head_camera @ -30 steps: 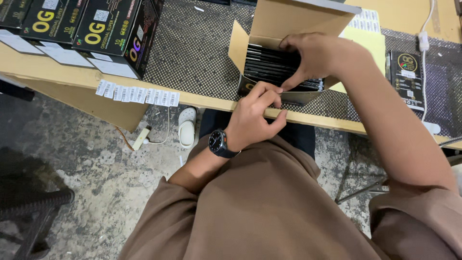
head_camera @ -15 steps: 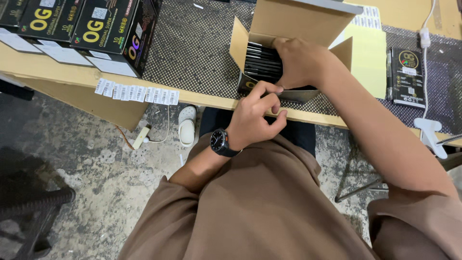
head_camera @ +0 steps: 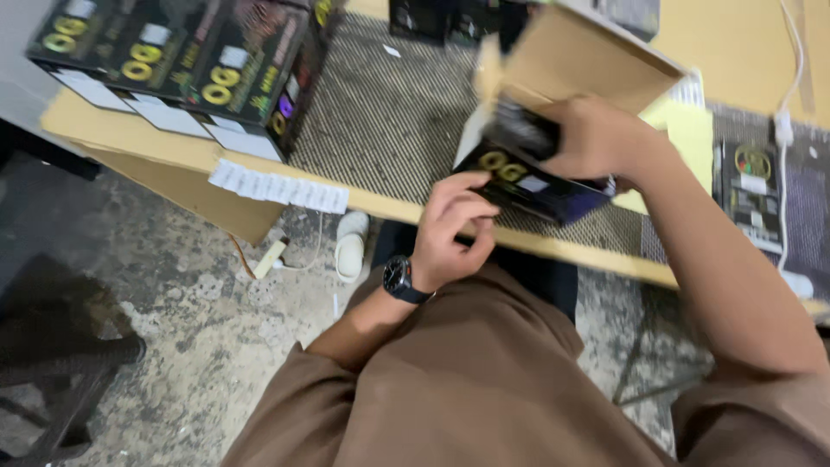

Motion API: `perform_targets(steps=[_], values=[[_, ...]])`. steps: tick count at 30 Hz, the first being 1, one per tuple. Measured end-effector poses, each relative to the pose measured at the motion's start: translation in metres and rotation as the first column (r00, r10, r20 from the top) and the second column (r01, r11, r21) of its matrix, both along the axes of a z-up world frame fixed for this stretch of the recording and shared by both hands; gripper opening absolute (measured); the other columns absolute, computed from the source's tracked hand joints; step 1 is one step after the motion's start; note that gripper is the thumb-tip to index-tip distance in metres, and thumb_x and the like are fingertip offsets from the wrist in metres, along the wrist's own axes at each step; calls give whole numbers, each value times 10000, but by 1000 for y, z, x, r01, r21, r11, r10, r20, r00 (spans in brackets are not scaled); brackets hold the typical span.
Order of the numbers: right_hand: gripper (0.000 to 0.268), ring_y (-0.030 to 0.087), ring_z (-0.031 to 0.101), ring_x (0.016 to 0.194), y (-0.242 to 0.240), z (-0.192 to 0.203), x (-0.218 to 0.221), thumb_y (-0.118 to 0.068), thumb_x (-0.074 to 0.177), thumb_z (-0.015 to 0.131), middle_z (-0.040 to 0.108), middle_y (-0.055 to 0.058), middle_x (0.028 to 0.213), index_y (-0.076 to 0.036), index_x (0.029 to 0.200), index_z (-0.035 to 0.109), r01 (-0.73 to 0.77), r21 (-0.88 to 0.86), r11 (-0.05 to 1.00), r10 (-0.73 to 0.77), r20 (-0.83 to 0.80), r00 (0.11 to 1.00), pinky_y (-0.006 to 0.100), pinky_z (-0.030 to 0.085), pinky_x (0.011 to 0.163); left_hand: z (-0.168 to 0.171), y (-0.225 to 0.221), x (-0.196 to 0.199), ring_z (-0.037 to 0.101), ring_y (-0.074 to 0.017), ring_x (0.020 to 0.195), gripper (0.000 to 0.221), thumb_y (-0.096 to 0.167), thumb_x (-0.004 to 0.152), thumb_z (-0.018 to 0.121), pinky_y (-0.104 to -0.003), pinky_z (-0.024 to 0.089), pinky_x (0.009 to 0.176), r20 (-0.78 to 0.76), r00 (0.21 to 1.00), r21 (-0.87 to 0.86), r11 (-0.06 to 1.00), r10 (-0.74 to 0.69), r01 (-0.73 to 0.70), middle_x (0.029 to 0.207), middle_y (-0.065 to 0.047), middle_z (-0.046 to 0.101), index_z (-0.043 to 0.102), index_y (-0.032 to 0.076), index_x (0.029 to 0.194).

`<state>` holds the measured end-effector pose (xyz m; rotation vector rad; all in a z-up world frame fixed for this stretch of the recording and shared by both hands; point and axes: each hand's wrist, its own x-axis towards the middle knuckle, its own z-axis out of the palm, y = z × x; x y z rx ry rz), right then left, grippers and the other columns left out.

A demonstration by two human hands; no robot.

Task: The person prepares a smartphone screen component by cleaning it with a cloth, applying a protective film, and placing it into a branded retail box before stacking the box with others on a table.

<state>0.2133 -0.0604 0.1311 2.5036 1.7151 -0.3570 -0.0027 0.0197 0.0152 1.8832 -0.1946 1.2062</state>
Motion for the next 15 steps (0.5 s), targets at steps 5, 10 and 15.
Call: perform_targets(steps=[5, 10, 15], values=[[379, 254, 655, 895, -7, -14, 17, -246, 774, 695, 735, 111, 1018, -44, 1095, 679, 240, 338, 910, -52, -480, 876, 406, 505, 829, 2, 28, 26, 244, -440, 1501, 948, 542, 824, 848, -640, 218, 1252, -85, 993, -205, 974, 79, -95, 1446, -161, 304, 374, 192, 1567], [399, 239, 687, 1036, -4, -40, -6, -244, 877, 681, 722, 120, 1158, -35, 1215, 649, 528, 454, 718, 167, -849, 502, 391, 564, 976, 16, 51, 53, 334, -346, 1583, 801, 616, 914, 733, -594, 376, 1283, -214, 961, -283, 953, -175, 110, 1661, -111, 297, 343, 386, 1574], [419, 227, 717, 1174, -2, -43, -14, -244, 981, 665, 707, 128, 1296, -26, 1337, 615, 791, 367, 489, 510, -856, 83, 380, 621, 1117, 30, 67, 64, 423, -306, 1538, 650, 575, 918, 740, -542, 475, 1233, -153, 968, -360, 923, -199, 133, 1635, -109, 412, 504, 365, 1487]])
